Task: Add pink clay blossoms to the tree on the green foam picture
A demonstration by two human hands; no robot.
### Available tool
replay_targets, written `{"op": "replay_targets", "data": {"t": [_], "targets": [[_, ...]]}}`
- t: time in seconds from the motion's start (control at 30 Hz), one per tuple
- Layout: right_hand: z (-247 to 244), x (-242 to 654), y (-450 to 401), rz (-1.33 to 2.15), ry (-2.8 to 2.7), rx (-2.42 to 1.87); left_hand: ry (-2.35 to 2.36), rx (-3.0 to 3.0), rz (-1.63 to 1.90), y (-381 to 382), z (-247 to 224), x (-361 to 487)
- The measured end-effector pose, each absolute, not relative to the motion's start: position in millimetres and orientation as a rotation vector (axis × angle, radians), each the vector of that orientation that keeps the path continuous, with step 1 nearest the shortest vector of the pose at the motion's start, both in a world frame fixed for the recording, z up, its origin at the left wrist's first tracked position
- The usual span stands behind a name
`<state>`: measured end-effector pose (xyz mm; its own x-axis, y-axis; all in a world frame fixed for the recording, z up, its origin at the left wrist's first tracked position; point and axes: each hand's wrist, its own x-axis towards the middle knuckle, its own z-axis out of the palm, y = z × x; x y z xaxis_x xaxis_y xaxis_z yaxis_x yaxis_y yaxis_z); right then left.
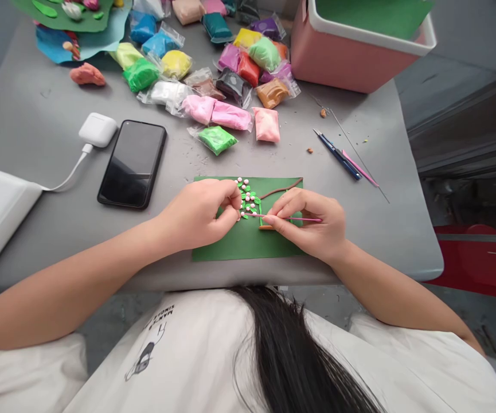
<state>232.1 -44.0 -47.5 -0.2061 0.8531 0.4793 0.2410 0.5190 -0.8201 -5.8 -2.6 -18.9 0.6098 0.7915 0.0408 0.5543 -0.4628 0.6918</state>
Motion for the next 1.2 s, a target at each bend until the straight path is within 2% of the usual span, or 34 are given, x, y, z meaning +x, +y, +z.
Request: {"op": "replay_targets", "data": {"t": [1.0,1.2], "targets": [[-45.9,236.0,-38.2,0.744,-1.518,-0.993,1.022,2.201,0.569,-5.6,-17.1,-3.7],[-49.7,255.9,-15.1,0.633,-1.43,-1.165,1.181,2.276,0.591,2.3,-7.0,-10.5]]}}
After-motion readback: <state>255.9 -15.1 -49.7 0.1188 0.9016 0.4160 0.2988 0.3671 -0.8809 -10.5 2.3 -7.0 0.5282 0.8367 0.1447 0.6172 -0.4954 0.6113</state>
